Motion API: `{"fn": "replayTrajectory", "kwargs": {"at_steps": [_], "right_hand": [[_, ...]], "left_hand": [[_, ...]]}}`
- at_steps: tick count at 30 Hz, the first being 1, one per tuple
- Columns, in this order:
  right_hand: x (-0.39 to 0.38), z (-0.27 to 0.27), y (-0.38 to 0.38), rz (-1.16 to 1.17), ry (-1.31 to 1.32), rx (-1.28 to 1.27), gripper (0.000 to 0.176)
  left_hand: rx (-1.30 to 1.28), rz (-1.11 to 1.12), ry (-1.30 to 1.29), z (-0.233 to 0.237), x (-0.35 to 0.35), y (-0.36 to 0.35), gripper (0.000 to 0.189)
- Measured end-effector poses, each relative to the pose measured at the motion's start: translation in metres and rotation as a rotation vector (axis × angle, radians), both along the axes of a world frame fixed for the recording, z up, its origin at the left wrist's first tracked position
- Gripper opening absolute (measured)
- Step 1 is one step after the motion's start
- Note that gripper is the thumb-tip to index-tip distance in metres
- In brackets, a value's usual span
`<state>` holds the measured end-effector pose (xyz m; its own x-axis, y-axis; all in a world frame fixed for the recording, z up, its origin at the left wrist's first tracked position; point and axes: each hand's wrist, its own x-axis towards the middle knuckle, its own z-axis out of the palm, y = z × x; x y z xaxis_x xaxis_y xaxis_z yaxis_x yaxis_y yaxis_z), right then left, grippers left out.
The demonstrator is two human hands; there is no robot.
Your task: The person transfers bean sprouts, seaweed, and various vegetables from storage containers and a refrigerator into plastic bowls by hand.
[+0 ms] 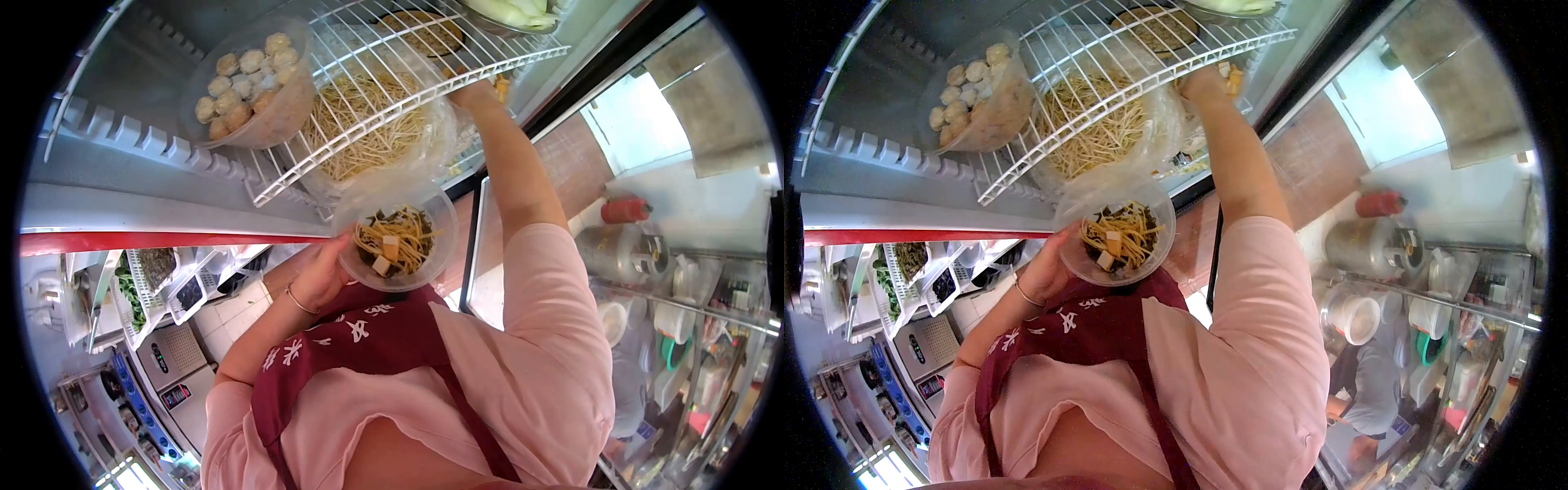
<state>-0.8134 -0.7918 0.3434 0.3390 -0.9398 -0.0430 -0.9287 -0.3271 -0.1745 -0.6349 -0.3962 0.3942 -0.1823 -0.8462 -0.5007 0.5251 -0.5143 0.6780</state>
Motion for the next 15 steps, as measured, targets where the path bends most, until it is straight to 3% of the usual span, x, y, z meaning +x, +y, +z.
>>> {"fn": "replayTrajectory", "kwargs": {"at_steps": [12, 15], "right_hand": [[0.004, -0.013, -0.004, 0.079, 0.122, -0.088, 0.055], [0.003, -0.021, -0.013, 0.093, 0.157, -0.091, 0.054]], "left_hand": [[-0.01, 0.027, -0.002, 0.001, 0.003, 0.005, 0.06], [-0.001, 0.048, 0.04, 0.0, 0.005, 0.005, 0.052]]}}
